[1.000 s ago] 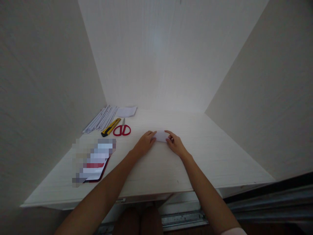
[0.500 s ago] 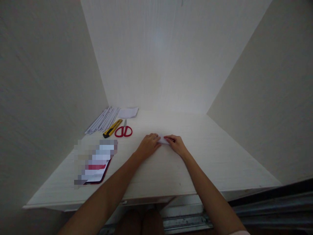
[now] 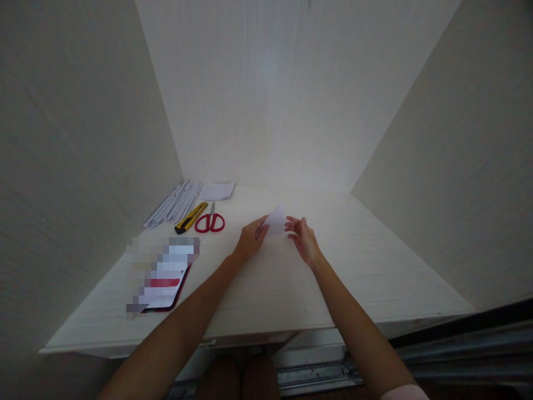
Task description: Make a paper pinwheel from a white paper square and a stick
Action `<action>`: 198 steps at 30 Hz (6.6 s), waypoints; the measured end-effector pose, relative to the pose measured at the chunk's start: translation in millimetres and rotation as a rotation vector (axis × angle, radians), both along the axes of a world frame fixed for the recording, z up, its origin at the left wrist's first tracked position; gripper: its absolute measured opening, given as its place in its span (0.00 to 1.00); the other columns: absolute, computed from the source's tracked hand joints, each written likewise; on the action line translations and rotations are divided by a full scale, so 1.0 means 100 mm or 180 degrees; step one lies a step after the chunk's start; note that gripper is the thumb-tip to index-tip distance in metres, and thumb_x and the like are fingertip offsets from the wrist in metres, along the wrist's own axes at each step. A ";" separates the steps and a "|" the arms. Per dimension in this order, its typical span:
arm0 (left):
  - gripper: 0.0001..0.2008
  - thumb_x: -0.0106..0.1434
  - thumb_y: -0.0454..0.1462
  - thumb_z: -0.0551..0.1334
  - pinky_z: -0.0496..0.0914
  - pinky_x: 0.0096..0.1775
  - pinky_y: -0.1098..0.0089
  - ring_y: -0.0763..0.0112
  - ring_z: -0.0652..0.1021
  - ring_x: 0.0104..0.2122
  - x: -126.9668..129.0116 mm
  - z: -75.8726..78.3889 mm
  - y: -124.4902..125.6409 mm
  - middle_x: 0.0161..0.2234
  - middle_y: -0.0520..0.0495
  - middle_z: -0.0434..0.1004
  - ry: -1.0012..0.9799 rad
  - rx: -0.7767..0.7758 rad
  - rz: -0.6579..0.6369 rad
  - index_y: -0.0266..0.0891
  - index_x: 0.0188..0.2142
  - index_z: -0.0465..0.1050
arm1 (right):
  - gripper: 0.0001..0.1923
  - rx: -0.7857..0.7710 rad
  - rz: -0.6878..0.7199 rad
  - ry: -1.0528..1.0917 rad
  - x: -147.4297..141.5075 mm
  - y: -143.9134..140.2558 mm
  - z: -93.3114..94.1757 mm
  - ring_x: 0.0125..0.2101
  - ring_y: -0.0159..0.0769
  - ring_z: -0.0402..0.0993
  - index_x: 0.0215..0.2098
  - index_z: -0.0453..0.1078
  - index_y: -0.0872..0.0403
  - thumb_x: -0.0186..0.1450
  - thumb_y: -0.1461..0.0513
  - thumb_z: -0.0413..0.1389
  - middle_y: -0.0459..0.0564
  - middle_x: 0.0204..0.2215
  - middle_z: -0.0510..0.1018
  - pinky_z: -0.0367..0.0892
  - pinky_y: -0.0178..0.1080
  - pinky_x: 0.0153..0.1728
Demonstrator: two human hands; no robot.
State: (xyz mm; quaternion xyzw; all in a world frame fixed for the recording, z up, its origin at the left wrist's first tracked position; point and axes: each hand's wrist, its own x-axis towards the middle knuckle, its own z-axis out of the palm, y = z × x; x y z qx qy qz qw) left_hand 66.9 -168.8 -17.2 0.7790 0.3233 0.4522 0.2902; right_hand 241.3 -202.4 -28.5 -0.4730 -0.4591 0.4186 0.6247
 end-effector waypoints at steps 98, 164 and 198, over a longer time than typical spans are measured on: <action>0.13 0.57 0.42 0.52 0.58 0.22 0.76 0.77 0.64 0.20 0.08 -0.02 -0.01 0.19 0.53 0.63 -0.0565 -0.0726 0.0569 0.34 0.24 0.67 | 0.12 0.0151 0.0140 -0.0334 -0.15 0.19 0.11 0.22 0.27 0.65 0.26 0.69 0.55 0.46 0.57 0.60 0.44 0.22 0.71 0.60 0.33 0.25; 0.14 0.58 0.43 0.51 0.55 0.22 0.76 0.78 0.61 0.19 0.02 0.06 0.00 0.18 0.55 0.59 -0.0487 -0.0530 0.0657 0.36 0.24 0.63 | 0.05 -0.0506 0.0593 0.1092 -0.04 0.14 0.25 0.25 0.31 0.74 0.27 0.72 0.58 0.51 0.64 0.59 0.49 0.24 0.78 0.71 0.36 0.32; 0.14 0.60 0.42 0.49 0.55 0.22 0.75 0.78 0.62 0.19 -0.06 0.02 0.06 0.17 0.55 0.59 -0.0095 -0.0031 0.0908 0.36 0.24 0.64 | 0.11 -0.0426 0.0956 0.0916 0.00 0.12 0.25 0.29 0.33 0.75 0.32 0.72 0.57 0.49 0.63 0.61 0.50 0.28 0.78 0.69 0.40 0.38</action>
